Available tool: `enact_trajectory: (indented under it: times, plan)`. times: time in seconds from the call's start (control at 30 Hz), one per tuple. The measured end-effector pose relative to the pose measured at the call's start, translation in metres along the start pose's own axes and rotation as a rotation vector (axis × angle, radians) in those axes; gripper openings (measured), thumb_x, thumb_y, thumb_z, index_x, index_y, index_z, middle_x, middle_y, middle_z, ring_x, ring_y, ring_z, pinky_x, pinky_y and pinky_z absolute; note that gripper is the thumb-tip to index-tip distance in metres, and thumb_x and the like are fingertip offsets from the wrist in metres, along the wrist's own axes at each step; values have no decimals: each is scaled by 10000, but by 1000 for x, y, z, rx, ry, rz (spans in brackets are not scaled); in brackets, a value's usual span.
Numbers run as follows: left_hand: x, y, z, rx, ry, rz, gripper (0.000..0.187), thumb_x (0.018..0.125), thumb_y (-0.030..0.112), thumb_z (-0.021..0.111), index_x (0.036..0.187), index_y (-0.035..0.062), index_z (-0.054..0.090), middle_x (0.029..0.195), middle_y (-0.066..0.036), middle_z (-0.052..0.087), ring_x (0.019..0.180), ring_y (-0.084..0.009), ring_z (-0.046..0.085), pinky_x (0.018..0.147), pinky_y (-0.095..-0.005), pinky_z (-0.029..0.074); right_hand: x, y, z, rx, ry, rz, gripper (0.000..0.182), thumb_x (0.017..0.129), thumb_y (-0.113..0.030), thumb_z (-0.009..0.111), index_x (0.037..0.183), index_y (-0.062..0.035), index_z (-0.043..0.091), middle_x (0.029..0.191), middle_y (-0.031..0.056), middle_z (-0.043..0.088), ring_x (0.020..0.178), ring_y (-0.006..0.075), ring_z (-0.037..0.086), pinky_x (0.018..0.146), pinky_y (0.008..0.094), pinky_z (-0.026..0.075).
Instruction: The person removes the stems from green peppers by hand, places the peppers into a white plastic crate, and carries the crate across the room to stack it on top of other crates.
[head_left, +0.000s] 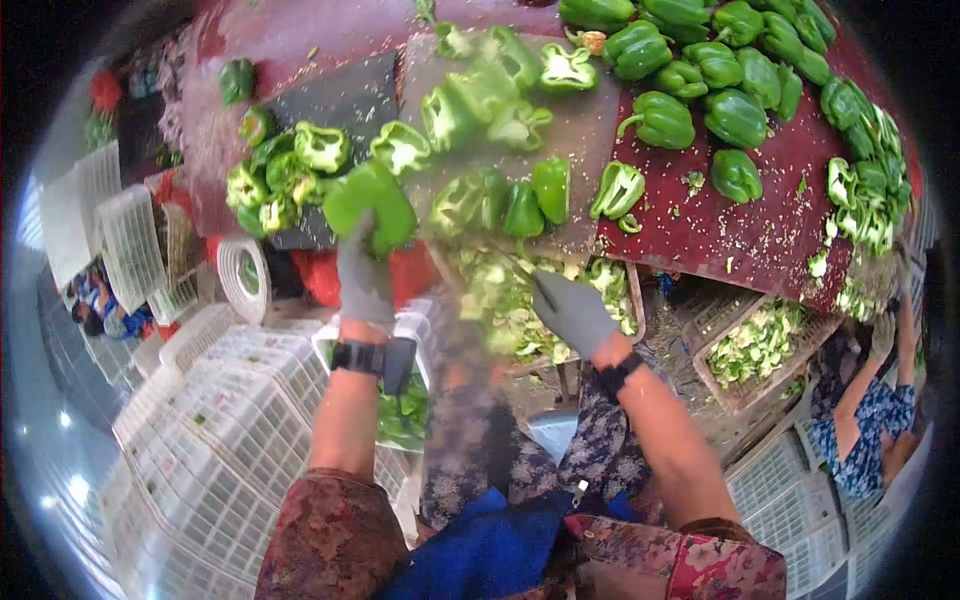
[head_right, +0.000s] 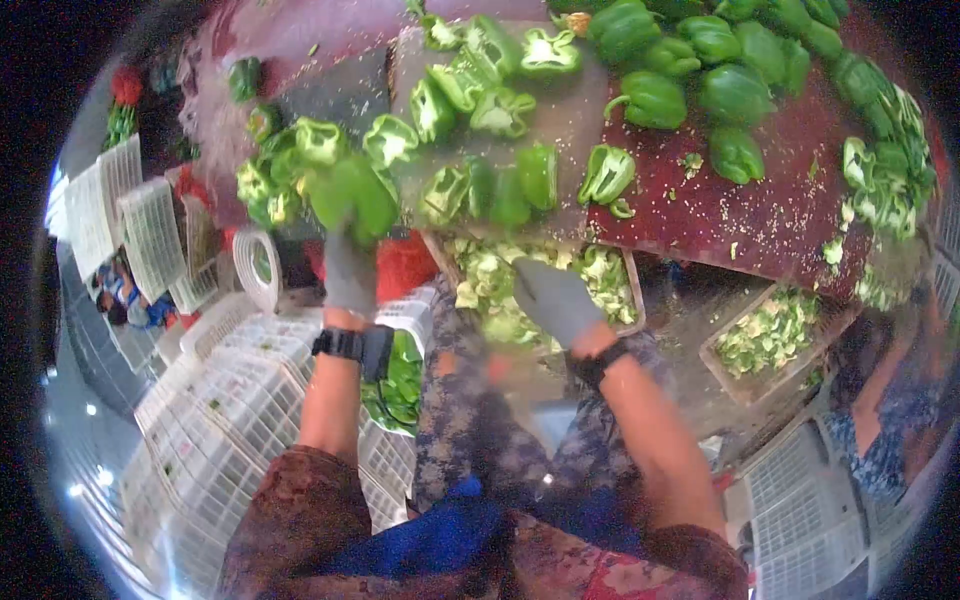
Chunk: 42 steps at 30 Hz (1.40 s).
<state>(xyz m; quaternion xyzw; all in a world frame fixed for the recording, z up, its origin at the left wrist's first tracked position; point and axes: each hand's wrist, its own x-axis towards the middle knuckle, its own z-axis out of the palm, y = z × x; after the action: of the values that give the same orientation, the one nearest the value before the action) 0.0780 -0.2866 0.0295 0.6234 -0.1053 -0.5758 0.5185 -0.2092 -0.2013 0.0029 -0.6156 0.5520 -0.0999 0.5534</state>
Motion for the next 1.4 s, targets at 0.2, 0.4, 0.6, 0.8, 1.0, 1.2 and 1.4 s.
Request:
enact_trajectory:
  times: [0.2,0.4,0.6,0.8,1.0,1.2,1.4]
  plan:
    - [-48,-86,-27,-75,49,-199,493,937,239,636,1394,122,492,1277,-69,613,1124,-247,611,950,-387,480,50,32,-3,-350,95,-114,260,915,-209,600,1134,-70,603,1005,185,673,895,385,649,773,473,522]
    - [-9,-142,24,265,163,-46,520,967,308,614,1421,97,474,1351,-103,542,1177,-225,551,910,-368,497,81,26,-9,-356,284,-134,289,933,-206,589,1177,-52,594,1006,221,661,923,421,635,782,471,515]
    - [-18,-136,15,238,63,-24,496,969,249,590,1381,-15,507,1338,-201,582,1208,-309,554,1031,-368,409,47,-46,-5,-187,379,-266,304,923,-172,601,1170,5,587,1015,240,659,922,427,639,785,472,522]
    - [-10,-156,0,478,165,239,459,926,219,672,1320,12,559,1230,-124,597,968,-182,614,786,-309,515,74,-11,52,-407,41,117,298,957,-227,538,1153,-8,590,933,280,658,874,468,634,759,515,495]
    - [-18,-145,-3,447,86,393,552,902,212,690,1363,-27,503,1285,-207,596,1159,-310,574,1005,-383,432,64,11,49,-237,137,20,278,950,-223,513,1125,-14,571,917,292,646,896,489,615,769,536,480]
    - [0,-137,-4,596,128,239,477,876,159,677,1300,-4,529,1156,-140,622,1021,-221,602,859,-356,506,-15,26,0,442,406,138,123,998,-116,549,1061,-20,594,767,-2,590,596,48,539,532,225,435]
    - [5,-137,-39,-95,50,66,398,891,103,642,1265,13,538,1114,-101,647,956,-219,657,793,-342,559,-57,108,-94,120,511,170,172,982,-149,594,1088,-16,616,750,-19,581,602,66,528,533,239,442]
